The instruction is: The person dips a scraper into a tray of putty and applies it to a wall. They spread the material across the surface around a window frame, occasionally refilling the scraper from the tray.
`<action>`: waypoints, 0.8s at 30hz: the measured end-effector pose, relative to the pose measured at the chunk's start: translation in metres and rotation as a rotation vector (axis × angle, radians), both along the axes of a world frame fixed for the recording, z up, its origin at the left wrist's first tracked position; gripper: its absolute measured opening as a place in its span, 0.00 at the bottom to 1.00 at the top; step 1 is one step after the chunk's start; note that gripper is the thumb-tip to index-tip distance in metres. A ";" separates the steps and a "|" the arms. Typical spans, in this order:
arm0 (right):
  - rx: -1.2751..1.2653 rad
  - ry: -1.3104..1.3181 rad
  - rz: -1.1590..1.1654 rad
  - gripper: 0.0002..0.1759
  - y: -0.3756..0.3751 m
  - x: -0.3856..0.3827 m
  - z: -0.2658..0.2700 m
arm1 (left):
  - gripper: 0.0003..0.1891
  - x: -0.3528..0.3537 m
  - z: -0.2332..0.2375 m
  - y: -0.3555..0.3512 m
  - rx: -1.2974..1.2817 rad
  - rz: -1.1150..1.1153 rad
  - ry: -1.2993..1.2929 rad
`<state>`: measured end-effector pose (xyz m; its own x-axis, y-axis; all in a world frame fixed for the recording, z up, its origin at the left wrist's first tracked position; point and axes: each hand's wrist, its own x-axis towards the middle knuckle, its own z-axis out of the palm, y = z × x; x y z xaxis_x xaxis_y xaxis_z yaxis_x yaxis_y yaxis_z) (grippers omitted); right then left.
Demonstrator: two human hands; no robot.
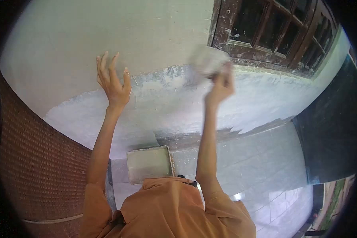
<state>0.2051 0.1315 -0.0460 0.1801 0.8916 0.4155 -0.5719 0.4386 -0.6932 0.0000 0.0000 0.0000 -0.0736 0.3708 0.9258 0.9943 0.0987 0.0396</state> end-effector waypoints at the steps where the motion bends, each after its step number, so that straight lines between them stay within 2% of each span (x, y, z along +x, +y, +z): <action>1: -0.001 -0.007 -0.008 0.19 -0.001 0.003 0.001 | 0.31 0.004 0.001 0.003 0.007 -0.015 -0.020; 2: 0.074 -0.106 0.014 0.18 -0.007 -0.020 0.001 | 0.31 0.007 0.000 0.005 0.013 -0.031 -0.041; 3: 0.131 -0.041 -0.047 0.19 -0.008 -0.059 -0.017 | 0.31 0.005 0.012 0.005 -0.037 -0.050 0.026; 5: 0.095 -0.224 -0.113 0.21 -0.008 -0.056 -0.002 | 0.30 0.014 0.007 0.011 -0.027 -0.072 -0.015; 7: 0.043 -0.264 -0.149 0.21 0.028 -0.022 -0.009 | 0.30 0.016 0.004 0.008 -0.030 -0.053 -0.007; 8: 0.099 -0.084 -0.276 0.22 0.045 -0.006 -0.013 | 0.30 0.014 0.005 0.005 -0.038 -0.037 0.012; 9: -0.005 0.033 -0.226 0.22 0.051 0.021 -0.014 | 0.30 0.010 0.006 0.004 -0.027 -0.025 0.010; 11: 0.001 0.208 -0.319 0.20 0.060 0.057 -0.008 | 0.30 0.006 0.004 0.000 -0.007 -0.003 -0.011; 13: 0.024 0.155 -0.329 0.20 0.049 0.055 0.007 | 0.30 0.007 0.003 0.003 0.001 0.000 -0.014; 17: 0.090 -0.215 -0.001 0.19 -0.008 -0.026 0.024 | 0.30 0.014 0.005 0.014 0.004 -0.021 -0.025; 19: 0.194 -0.076 0.023 0.19 -0.018 -0.074 0.015 | 0.30 0.017 0.004 0.016 0.000 -0.032 -0.013; 20: 0.200 -0.072 0.019 0.19 -0.012 -0.068 0.017 | 0.30 0.018 0.004 0.016 -0.005 -0.033 -0.008; 22: 0.055 -0.260 -0.135 0.18 0.007 -0.039 0.016 | 0.29 0.017 0.005 0.012 -0.008 -0.027 -0.004; 24: -0.002 -0.017 -0.159 0.20 0.044 0.004 0.000 | 0.29 0.015 0.004 0.004 -0.014 -0.011 -0.005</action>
